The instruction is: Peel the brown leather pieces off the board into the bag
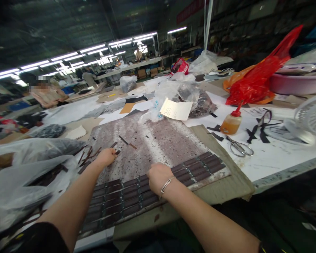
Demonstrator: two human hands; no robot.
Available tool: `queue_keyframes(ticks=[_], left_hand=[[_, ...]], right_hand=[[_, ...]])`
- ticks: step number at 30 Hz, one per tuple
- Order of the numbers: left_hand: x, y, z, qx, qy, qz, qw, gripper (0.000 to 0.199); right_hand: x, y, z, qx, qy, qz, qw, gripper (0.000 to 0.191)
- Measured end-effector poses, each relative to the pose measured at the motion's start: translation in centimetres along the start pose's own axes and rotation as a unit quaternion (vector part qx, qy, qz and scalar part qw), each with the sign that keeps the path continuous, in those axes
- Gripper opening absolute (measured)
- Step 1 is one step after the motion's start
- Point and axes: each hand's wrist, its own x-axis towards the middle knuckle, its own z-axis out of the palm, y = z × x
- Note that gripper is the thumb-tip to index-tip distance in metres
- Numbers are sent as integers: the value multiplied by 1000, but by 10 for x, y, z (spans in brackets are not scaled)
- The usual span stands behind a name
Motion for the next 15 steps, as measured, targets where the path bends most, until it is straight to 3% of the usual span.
queue_keyframes(ticks=[3,5,7,9,12,15], left_hand=[[-23,21,-7,-83,23,28,996,22],[-48,44,-11,-211,13,82,974,24],[-73,71,-12,-305,-21,150,940,23],[-95,98,-11,-318,-37,200,926,19],[-114,126,-2,-329,-23,227,917,16],[-119,134,10,-368,-17,205,907,21]], right_hand=[[-1,19,-6,143,97,35,984,29],[0,30,-11,270,167,55,947,33],[2,38,-14,385,193,59,901,45],[4,42,-15,451,180,47,873,51],[3,43,-15,444,139,28,885,33],[-1,49,-17,390,110,21,914,18]])
